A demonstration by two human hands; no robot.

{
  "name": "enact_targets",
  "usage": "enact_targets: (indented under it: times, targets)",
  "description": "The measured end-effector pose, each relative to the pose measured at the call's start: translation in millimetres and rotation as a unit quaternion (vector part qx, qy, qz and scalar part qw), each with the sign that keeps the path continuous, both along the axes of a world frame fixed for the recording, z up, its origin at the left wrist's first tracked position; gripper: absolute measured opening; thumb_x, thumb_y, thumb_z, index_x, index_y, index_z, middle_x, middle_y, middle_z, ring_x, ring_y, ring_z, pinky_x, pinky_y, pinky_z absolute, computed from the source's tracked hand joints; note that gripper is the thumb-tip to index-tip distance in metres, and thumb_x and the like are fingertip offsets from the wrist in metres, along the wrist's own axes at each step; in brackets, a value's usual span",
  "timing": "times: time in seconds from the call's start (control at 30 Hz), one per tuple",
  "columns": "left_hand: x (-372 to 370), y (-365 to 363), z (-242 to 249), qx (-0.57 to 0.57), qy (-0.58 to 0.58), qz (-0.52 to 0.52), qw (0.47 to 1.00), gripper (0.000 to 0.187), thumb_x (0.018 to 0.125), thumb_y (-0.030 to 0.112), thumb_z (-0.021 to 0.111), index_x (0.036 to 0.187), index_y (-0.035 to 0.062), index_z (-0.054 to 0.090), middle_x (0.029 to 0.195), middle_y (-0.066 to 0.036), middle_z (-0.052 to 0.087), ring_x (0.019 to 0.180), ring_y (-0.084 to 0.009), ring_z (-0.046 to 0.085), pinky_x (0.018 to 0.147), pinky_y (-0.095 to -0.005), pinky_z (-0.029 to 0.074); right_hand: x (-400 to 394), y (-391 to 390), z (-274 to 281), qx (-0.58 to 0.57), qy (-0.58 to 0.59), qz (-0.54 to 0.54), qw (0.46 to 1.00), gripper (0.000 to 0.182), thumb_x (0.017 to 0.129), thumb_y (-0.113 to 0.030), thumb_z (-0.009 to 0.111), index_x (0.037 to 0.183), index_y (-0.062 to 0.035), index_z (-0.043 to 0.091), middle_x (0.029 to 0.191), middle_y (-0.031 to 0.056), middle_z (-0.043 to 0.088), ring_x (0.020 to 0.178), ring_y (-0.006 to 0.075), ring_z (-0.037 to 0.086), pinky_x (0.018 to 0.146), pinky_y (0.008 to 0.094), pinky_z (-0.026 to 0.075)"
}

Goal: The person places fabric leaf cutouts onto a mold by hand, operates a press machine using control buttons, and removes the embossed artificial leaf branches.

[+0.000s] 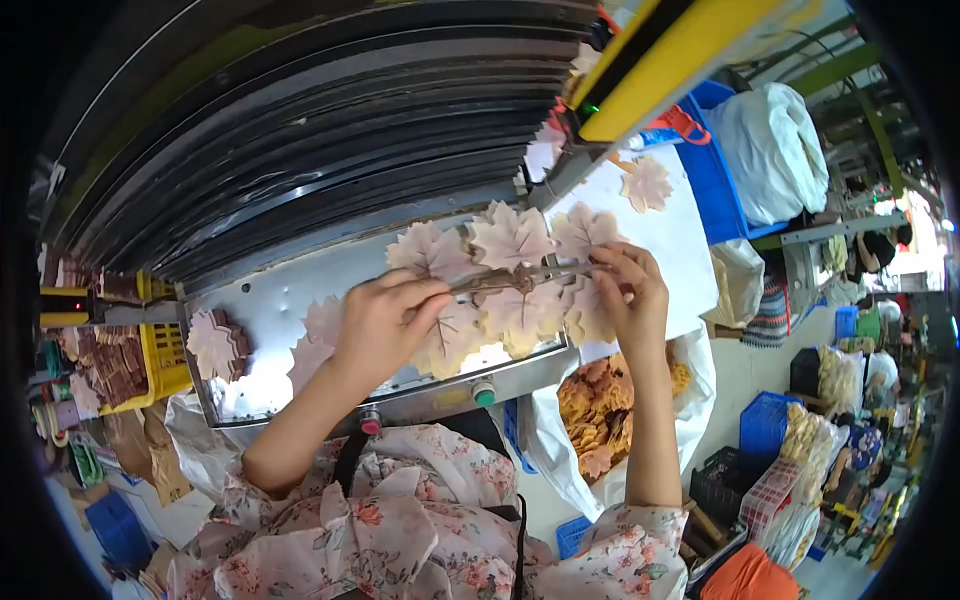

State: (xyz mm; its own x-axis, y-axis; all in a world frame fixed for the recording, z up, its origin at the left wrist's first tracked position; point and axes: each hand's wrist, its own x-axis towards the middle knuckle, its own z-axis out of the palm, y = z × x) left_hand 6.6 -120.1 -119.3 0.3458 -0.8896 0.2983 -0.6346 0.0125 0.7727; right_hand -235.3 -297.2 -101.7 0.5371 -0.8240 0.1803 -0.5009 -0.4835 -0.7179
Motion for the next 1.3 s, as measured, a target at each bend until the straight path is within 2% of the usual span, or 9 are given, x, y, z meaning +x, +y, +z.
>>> enact_targets:
  times: [0.17, 0.37, 0.47, 0.77, 0.87, 0.97, 1.03, 1.13, 1.3]
  targets:
    - [3.4, 15.9, 0.5, 0.014, 0.038, 0.035, 0.999, 0.018, 0.083, 0.012, 0.076, 0.099, 0.0046, 0.073, 0.080, -0.010, 0.068, 0.064, -0.0229, 0.064, 0.056, -0.0323, 0.050, 15.6, 10.7, 14.9, -0.096, 0.045, -0.005, 0.994, 0.040, 0.083, 0.003, 0.069, 0.122, -0.0073, 0.067, 0.125, 0.0076, 0.062, 0.100, 0.0180, 0.061, 0.073, 0.0261, 0.050]
    - [30.9, 107.3, -5.9, 0.066, 0.062, 0.123, 0.988, 0.027, 0.079, 0.010, 0.079, 0.104, 0.0041, 0.070, 0.081, -0.010, 0.064, 0.071, -0.0239, 0.062, 0.061, -0.0334, 0.049, 35.5, 54.2, 41.0, -0.205, 0.123, 0.033, 0.970, 0.032, 0.079, 0.003, 0.072, 0.110, -0.0050, 0.071, 0.120, 0.0104, 0.063, 0.106, 0.0246, 0.061, 0.081, 0.0327, 0.050]
    - [40.4, 141.3, -0.4, 0.103, -0.055, 0.248, 0.962, 0.025, 0.077, 0.008, 0.079, 0.099, 0.0033, 0.069, 0.089, -0.012, 0.060, 0.081, -0.0335, 0.058, 0.073, -0.0401, 0.049, 62.4, 93.7, 42.4, -0.059, 0.040, 0.115, 0.991, 0.024, 0.075, 0.001, 0.076, 0.098, -0.0026, 0.072, 0.119, 0.0098, 0.064, 0.104, 0.0242, 0.061, 0.082, 0.0351, 0.049]
    - [53.6, 143.0, -18.7, 0.158, -0.087, 0.238, 0.954, 0.022, 0.076, 0.008, 0.079, 0.092, 0.0012, 0.066, 0.089, -0.011, 0.057, 0.085, -0.0306, 0.055, 0.078, -0.0393, 0.047, 166.1, 144.9, -6.2, -0.025, 0.020, 0.316, 0.948, 0.020, 0.073, -0.006, 0.081, 0.089, -0.0014, 0.071, 0.114, 0.0094, 0.064, 0.097, 0.0248, 0.060, 0.084, 0.0348, 0.050]
    - [51.2, 147.7, 9.8, 0.153, 0.189, 0.192, 0.951, 0.025, 0.077, 0.010, 0.080, 0.094, 0.0009, 0.066, 0.089, -0.011, 0.057, 0.085, -0.0315, 0.054, 0.079, -0.0398, 0.046, 173.9, 151.0, -7.1, 0.002, -0.002, 0.302, 0.953, 0.018, 0.076, -0.007, 0.080, 0.090, -0.0006, 0.071, 0.108, 0.0076, 0.066, 0.090, 0.0185, 0.061, 0.080, 0.0307, 0.050]
    - [46.9, 135.9, 11.9, 0.087, 0.247, 0.201, 0.944, 0.021, 0.078, 0.009, 0.079, 0.091, 0.0011, 0.066, 0.086, -0.010, 0.057, 0.081, -0.0286, 0.053, 0.075, -0.0383, 0.046, 186.6, 141.1, -6.0, 0.339, 0.100, 0.336, 0.873, 0.020, 0.083, -0.008, 0.078, 0.098, 0.0015, 0.070, 0.095, 0.0040, 0.066, 0.080, 0.0085, 0.058, 0.070, 0.0240, 0.048]
    - [50.6, 118.5, 11.5, 0.044, 0.270, 0.206, 0.940, 0.019, 0.078, 0.008, 0.079, 0.089, 0.0012, 0.066, 0.085, -0.009, 0.057, 0.079, -0.0272, 0.053, 0.073, -0.0375, 0.046, 178.9, 130.1, -16.5, 0.320, 0.067, 0.319, 0.890, 0.020, 0.085, -0.008, 0.077, 0.100, 0.0019, 0.070, 0.092, 0.0030, 0.065, 0.078, 0.0067, 0.056, 0.068, 0.0227, 0.047]
    - [47.6, 97.5, -12.2, 0.006, -0.058, 0.282, 0.958, 0.019, 0.078, 0.008, 0.079, 0.091, 0.0018, 0.066, 0.087, -0.008, 0.059, 0.077, -0.0255, 0.055, 0.073, -0.0336, 0.046, 158.0, 120.4, -29.6, 0.302, 0.014, 0.280, 0.911, 0.021, 0.088, -0.007, 0.075, 0.105, 0.0027, 0.068, 0.085, 0.0010, 0.064, 0.075, 0.0031, 0.053, 0.063, 0.0201, 0.044]
    - [58.8, 83.9, -39.8, 0.023, -0.133, 0.229, 0.964, 0.023, 0.078, 0.007, 0.079, 0.095, 0.0017, 0.065, 0.088, -0.009, 0.060, 0.075, -0.0249, 0.057, 0.070, -0.0325, 0.048, 142.1, 112.1, -21.4, 0.291, 0.054, 0.243, 0.924, 0.018, 0.090, -0.006, 0.072, 0.105, 0.0022, 0.068, 0.091, 0.0017, 0.064, 0.076, 0.0047, 0.055, 0.063, 0.0213, 0.045]
